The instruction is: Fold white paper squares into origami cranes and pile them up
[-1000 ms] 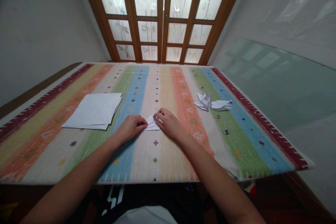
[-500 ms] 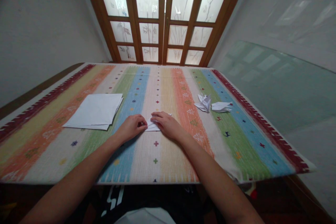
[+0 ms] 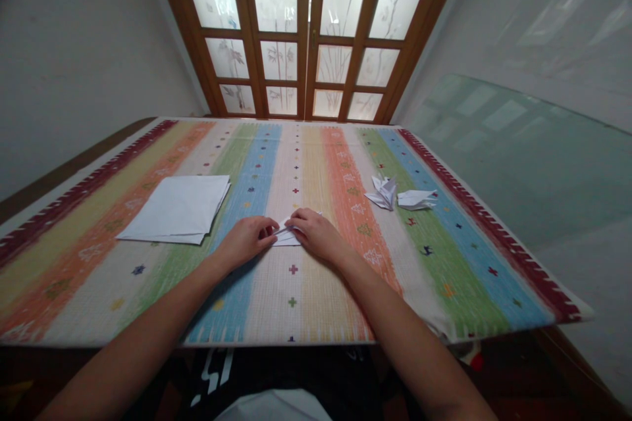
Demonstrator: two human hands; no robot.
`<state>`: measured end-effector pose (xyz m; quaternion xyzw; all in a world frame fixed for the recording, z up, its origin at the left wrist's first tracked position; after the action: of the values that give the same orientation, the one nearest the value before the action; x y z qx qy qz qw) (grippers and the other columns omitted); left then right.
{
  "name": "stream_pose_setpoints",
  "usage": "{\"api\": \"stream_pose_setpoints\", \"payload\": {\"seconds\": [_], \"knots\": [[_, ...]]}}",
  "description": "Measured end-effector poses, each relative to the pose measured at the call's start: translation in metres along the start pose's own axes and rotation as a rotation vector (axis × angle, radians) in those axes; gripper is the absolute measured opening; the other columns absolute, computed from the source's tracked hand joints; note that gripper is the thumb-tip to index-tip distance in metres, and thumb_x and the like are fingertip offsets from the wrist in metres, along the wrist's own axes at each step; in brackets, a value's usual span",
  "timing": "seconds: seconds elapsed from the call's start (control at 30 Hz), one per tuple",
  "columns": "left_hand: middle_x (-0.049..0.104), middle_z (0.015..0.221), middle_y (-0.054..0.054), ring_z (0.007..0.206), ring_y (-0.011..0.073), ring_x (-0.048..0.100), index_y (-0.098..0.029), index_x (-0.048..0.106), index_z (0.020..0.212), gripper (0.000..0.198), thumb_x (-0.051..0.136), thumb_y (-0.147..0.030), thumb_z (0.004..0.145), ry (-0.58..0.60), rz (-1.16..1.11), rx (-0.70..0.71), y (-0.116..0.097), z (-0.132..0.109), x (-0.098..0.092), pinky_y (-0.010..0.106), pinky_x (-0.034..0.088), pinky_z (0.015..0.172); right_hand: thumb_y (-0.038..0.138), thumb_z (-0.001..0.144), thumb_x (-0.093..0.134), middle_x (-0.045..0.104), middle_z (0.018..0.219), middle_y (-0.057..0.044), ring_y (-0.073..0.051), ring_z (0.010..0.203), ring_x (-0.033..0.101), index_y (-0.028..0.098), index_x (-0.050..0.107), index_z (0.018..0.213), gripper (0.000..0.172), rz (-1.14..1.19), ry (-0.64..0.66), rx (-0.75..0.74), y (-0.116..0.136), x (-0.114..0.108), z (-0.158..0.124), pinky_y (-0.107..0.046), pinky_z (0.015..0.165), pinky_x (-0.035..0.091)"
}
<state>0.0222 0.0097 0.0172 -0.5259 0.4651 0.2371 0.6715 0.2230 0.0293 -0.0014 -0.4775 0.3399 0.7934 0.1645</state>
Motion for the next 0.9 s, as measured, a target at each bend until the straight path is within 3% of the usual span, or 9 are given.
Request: {"api": "stream_pose_setpoints", "payload": {"seconds": [0.1,0.43,0.63,0.9], "knots": [[0.08,0.098,0.009,0.089,0.0236,0.072,-0.019,0.083,0.101,0.018,0.066,-0.022,0.096,0.037,0.073,0.034,-0.002,-0.001,0.0,0.033,0.051,0.082,0.017,0.102,0.065,0.074,0.107,-0.011,-0.025,0.105,0.065,0.021,0.08,0.109,0.017,-0.032,0.007,-0.031,-0.001,-0.003,0.001,-0.038,0.093,0.054],[0.081,0.102,0.012,0.091,0.0243,0.074,-0.019,0.085,0.105,0.027,0.06,-0.015,0.095,0.118,0.156,0.031,-0.01,-0.003,-0.003,0.031,0.05,0.081,0.015,0.098,0.072,0.078,0.103,-0.009,-0.024,0.102,0.065,0.022,0.083,0.101,0.013,0.027,-0.011,0.048,-0.008,-0.001,0.002,-0.04,0.094,0.049],[0.081,0.103,0.011,0.089,0.0228,0.074,-0.019,0.084,0.104,0.028,0.059,-0.012,0.093,0.136,0.105,0.033,-0.008,-0.004,-0.006,0.03,0.05,0.08,0.013,0.097,0.07,0.079,0.108,-0.009,-0.024,0.105,0.066,0.023,0.082,0.105,0.017,0.155,0.038,0.066,-0.015,-0.005,0.001,-0.04,0.097,0.049],[0.082,0.112,0.01,0.101,0.0243,0.075,-0.02,0.083,0.109,0.041,0.056,-0.001,0.085,0.137,-0.005,0.053,-0.001,-0.005,-0.006,0.032,0.052,0.092,0.008,0.087,0.079,0.078,0.104,-0.01,-0.024,0.103,0.067,0.02,0.08,0.105,0.021,0.22,0.01,0.171,-0.014,-0.01,0.002,-0.041,0.094,0.05]]}}
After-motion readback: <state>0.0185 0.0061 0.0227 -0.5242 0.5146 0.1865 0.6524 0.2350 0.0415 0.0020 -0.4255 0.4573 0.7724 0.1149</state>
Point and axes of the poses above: each hand's wrist, its own z-axis towards the middle knuckle, its own x-axis out of the palm, y = z × x, the point moved 3 cm from there along z, towards the middle knuckle
